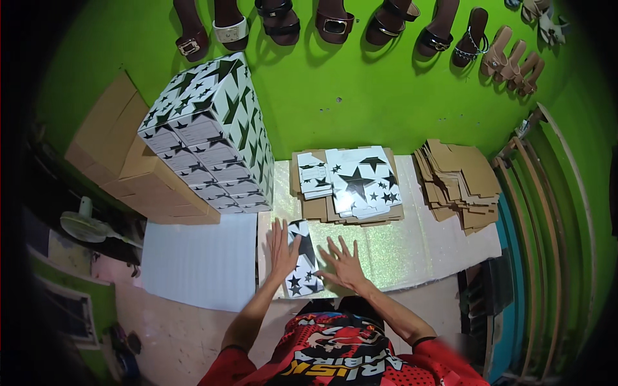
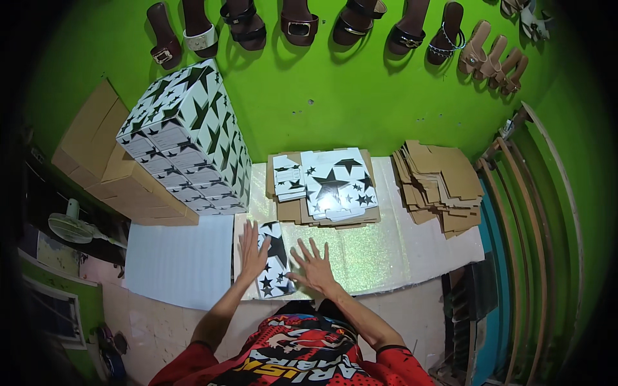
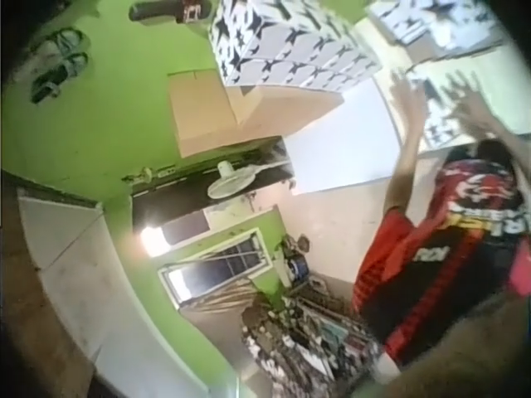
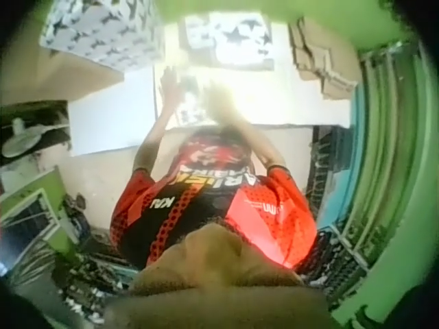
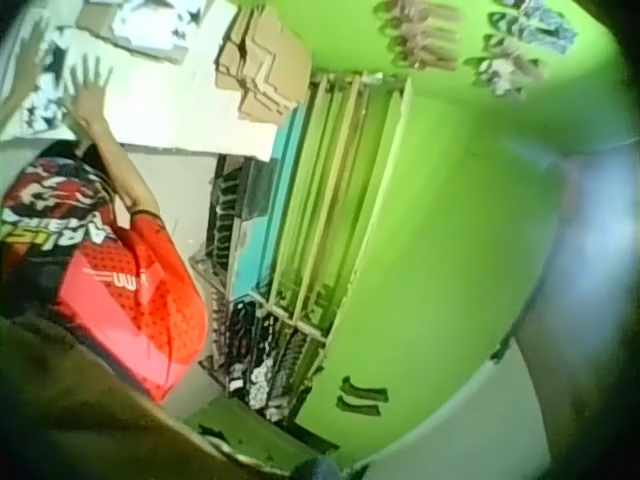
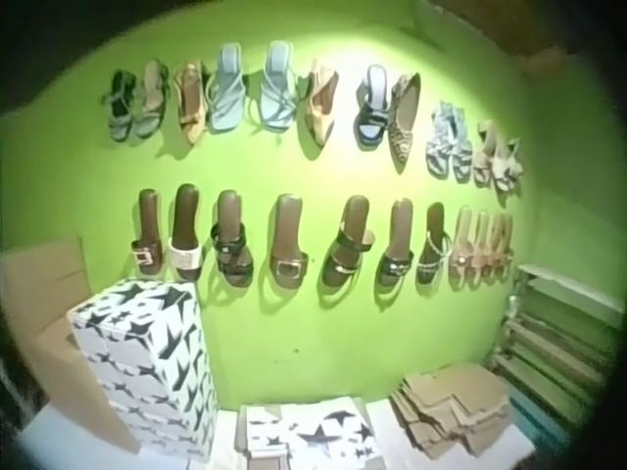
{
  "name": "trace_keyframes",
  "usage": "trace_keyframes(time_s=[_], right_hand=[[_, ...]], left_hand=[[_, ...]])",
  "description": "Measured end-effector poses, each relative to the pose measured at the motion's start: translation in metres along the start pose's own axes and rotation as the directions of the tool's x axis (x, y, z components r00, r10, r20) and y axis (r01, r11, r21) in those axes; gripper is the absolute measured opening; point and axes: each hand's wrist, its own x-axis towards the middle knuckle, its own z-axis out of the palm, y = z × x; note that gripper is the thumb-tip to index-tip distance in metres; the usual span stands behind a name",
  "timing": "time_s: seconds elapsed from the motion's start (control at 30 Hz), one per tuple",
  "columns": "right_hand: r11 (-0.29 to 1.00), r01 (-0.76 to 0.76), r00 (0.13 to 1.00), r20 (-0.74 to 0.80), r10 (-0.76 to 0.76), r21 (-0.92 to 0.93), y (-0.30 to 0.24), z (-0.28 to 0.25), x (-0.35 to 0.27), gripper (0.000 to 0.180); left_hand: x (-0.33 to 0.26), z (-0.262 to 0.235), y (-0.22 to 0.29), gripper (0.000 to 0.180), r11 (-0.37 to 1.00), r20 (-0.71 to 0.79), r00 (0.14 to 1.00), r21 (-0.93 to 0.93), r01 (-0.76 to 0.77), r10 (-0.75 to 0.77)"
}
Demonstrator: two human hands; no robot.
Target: Manually folding flat cardboard components into finished shoe boxes.
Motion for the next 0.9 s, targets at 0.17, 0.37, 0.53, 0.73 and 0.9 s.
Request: trace_keyframes(time_s=[0.17, 0.37, 0.53, 0.73, 0.9], right_hand=[[0.995, -0.095, 0.995, -0.037, 0.094, -0.021, 0.025, -0.017, 0.028, 0.078], [0.985, -0.167, 0.985, 0.05, 0.164, 0.051, 0.061, -0.034, 0.021, 0.08], [0.985, -0.167, 0.979, 0.129, 0.159, 0.051, 0.097, -0.043, 0.017, 0.086], [0.997, 0.041, 0.981, 0.187, -0.051, 0.061, 0.133, -0.049, 0.083, 0.081], [0.993, 0.1, 0.979, 0.173, -0.109, 0.06, 0.157, -0.039, 0.142, 0.081]], left_hand=[[0.106, 0.027, 0.008, 0.082, 0.954, 0.105, 0.989, 0.29, 0.072, -0.106], [0.191, 0.064, 0.013, 0.095, 0.905, 0.142, 0.927, 0.31, 0.292, -0.348], [0.237, 0.089, 0.011, 0.099, 0.842, 0.128, 0.87, 0.353, 0.409, -0.476], [0.258, 0.115, -0.005, 0.1, 0.796, 0.043, 0.841, 0.351, 0.492, -0.539], [0.278, 0.126, 0.003, 0.111, 0.726, -0.031, 0.751, 0.233, 0.647, -0.659]])
